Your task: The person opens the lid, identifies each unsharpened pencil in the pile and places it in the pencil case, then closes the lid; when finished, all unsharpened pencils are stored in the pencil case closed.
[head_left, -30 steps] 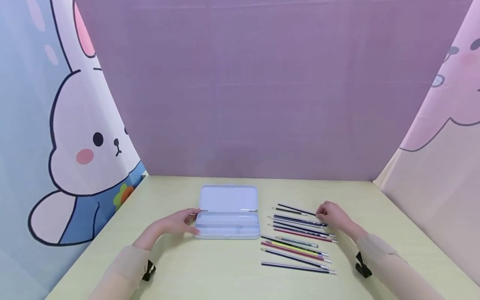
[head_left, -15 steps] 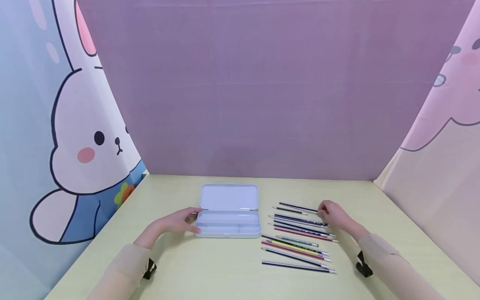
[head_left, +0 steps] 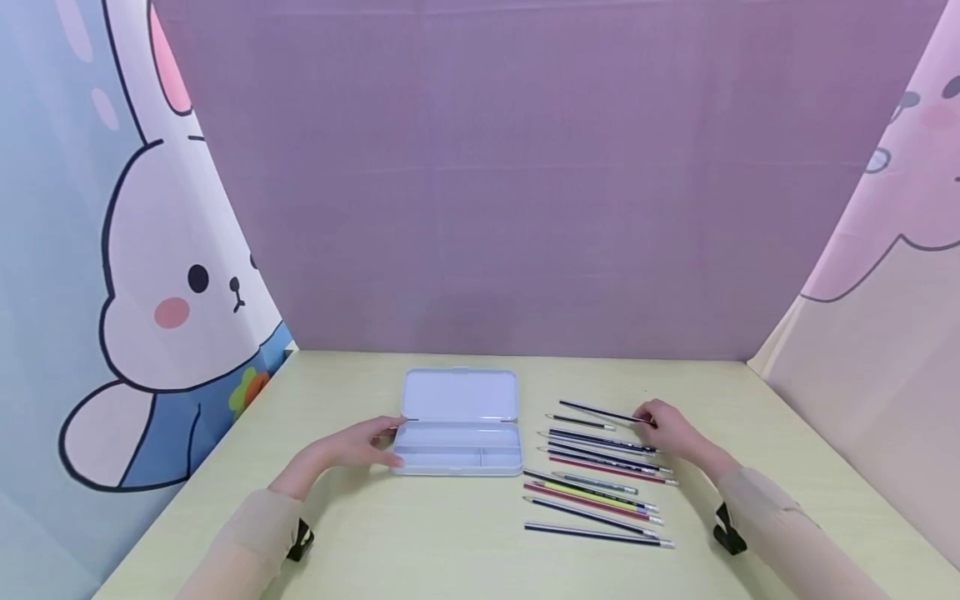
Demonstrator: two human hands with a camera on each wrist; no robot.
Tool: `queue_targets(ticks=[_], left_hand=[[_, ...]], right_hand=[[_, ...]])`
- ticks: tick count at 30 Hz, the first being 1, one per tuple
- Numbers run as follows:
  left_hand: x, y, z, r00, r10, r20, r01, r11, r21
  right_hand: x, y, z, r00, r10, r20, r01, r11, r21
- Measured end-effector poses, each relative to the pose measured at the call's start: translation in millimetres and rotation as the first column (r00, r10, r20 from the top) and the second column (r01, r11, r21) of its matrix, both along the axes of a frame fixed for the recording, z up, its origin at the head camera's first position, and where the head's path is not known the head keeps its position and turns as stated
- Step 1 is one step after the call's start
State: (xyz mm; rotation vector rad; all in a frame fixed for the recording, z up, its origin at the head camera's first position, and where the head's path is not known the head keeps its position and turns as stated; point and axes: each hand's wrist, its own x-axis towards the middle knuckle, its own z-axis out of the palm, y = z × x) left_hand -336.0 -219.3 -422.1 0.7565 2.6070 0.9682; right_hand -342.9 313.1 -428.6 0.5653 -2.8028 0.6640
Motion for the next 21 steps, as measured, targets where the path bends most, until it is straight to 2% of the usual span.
queue_targets(ticks=[7, 21], left_hand=[[2.1, 1.3, 1.8, 1.0, 0.015, 0.004, -0.015, 1.0, -0.019], [6.0, 1.1, 5.5, 1.0, 0.002, -0.016, -0.002, 1.0, -0.025]], right_hand=[[-0.2, -0.5, 6.8, 0.999, -0.021, -0.05, 0.021, 1.0, 0.005], [5.5, -7.6, 32.6, 0.991, -0.042, -0.123, 0.036, 0.998, -0.055]])
